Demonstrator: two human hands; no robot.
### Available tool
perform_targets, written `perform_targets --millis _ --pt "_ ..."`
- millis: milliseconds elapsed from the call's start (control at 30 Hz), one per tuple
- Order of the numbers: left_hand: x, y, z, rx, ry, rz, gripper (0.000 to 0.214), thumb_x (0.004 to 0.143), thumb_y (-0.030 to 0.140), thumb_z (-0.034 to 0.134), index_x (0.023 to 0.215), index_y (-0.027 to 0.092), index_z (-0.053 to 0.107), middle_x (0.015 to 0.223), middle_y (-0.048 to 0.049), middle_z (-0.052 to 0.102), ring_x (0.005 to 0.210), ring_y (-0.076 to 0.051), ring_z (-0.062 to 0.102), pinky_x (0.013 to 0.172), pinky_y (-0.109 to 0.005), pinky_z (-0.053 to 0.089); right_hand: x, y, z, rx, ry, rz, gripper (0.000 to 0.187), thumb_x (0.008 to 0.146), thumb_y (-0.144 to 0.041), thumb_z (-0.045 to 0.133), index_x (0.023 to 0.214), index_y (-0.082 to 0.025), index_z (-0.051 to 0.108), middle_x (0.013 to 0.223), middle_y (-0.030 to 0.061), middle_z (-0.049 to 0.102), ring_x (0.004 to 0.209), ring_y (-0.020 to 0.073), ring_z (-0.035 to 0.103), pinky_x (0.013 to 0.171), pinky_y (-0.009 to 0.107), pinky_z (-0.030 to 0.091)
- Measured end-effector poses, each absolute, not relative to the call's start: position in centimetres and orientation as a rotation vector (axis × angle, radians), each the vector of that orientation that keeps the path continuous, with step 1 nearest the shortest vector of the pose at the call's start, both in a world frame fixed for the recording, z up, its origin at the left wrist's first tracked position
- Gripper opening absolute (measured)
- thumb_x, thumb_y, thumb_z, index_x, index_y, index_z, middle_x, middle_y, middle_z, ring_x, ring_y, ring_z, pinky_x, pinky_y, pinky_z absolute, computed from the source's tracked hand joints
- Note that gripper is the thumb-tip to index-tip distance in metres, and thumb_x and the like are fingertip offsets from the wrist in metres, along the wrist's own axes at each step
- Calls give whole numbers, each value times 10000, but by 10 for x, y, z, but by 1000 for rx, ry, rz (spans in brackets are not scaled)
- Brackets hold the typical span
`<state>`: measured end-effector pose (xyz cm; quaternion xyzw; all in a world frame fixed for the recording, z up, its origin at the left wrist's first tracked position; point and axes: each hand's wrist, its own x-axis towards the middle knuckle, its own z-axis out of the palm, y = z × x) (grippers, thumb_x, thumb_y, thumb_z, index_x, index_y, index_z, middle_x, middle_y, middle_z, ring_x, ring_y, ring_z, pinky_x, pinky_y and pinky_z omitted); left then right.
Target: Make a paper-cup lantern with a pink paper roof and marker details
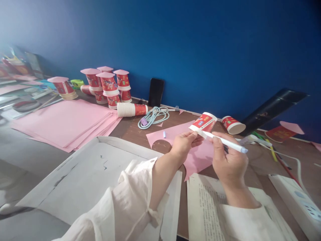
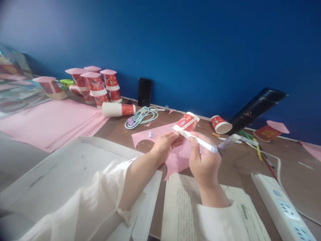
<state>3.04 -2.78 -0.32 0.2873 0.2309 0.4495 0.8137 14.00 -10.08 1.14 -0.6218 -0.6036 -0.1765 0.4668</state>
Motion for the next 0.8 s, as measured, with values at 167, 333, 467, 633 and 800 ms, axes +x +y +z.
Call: perform_targets --millis 167,333,467,633,800 --pt "30 -27 -3 589 499 953 177 866 196 583 927 79 702 921 -144 726 840 -182 687 960 -382 480 139 -103 13 -1539 -1403 -453 247 915 -320 517 1007 -158 678 820 82 714 758 195 673 741 331 517" --pt "28 -27 -1 542 514 937 187 879 201 550 926 93 695 994 -158 723 892 -200 696 973 -394 478 140 -103 12 -1539 -1302 -440 254 920 -319 507 1014 -144 665 801 83 703 708 179 659 700 314 509" --pt "28 -28 1 571 509 927 184 878 207 553 917 87 688 971 -164 726 889 -212 699 972 -399 475 140 -102 10 -1540 -1379 -451 247 915 -316 515 1022 -156 670 820 83 702 750 190 665 758 340 517" --pt "28 -28 2 603 514 910 195 890 192 532 928 69 678 930 -168 727 851 -210 701 948 -397 484 139 -102 9 -1538 -1437 -436 249 918 -319 510 1035 -163 664 838 81 707 767 195 670 768 341 523" --pt "28 -29 3 613 526 915 193 878 201 558 930 65 684 914 -167 726 856 -215 700 946 -401 481 139 -102 12 -1542 -1439 -472 244 914 -317 519 1024 -162 673 825 84 712 783 209 675 774 350 526"
